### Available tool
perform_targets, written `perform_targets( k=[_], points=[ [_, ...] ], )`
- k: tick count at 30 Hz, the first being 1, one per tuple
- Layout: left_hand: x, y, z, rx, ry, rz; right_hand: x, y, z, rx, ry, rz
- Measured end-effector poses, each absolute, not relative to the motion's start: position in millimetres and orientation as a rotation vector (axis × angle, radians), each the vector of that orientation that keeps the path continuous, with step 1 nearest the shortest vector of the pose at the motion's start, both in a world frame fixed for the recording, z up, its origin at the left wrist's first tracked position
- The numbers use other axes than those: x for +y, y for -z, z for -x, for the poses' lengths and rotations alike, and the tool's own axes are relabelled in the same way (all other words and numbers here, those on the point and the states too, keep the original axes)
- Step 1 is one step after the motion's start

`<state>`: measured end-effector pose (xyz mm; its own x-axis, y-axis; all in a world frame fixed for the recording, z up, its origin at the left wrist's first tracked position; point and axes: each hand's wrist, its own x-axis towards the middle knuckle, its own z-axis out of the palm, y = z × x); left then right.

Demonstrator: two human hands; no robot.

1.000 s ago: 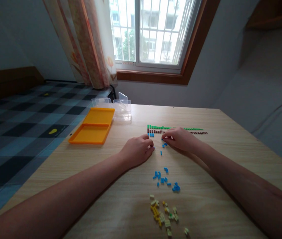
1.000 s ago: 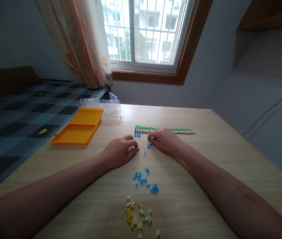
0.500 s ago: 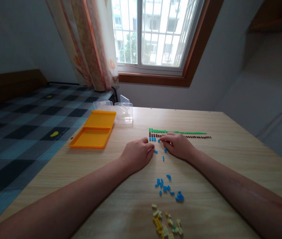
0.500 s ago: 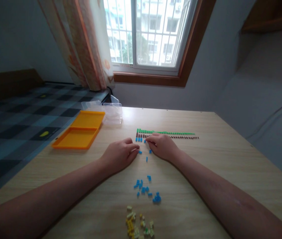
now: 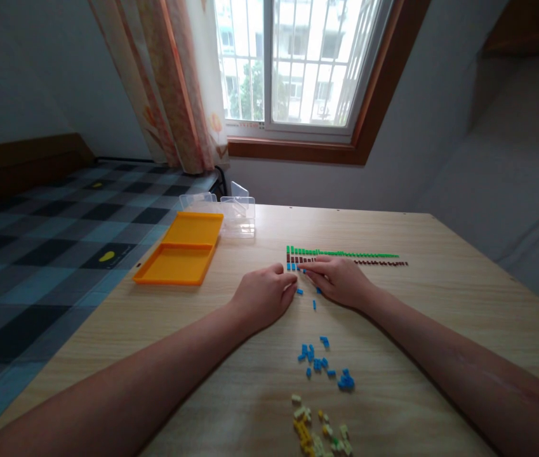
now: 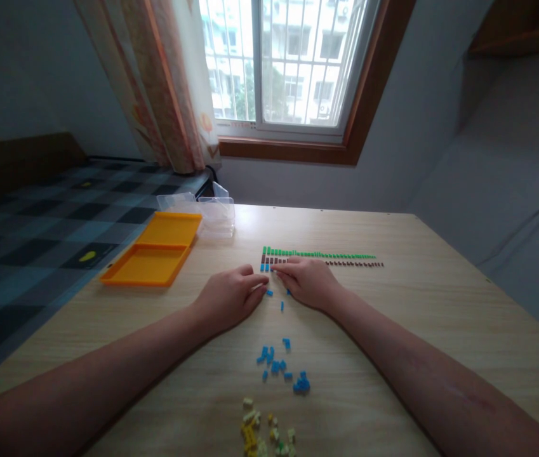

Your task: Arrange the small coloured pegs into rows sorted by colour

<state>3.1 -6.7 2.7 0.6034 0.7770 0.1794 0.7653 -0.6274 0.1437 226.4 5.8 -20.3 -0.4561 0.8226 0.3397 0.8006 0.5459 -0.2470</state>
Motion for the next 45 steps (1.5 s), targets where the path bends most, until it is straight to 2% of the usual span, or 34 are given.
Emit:
perform_targets(
  k=[19,45],
  points=[
    [-6.9,-2.2,-2.0,1.317,-0.379,-2.746,5.4,22.0,-232.0,-2.231,-0.223,1.244],
    [-6.0,-2.4,-1.9,1.283,-0.403,-2.762,5.3,19.2,-229.7,-2.275,-0.202,1.269]
  ],
)
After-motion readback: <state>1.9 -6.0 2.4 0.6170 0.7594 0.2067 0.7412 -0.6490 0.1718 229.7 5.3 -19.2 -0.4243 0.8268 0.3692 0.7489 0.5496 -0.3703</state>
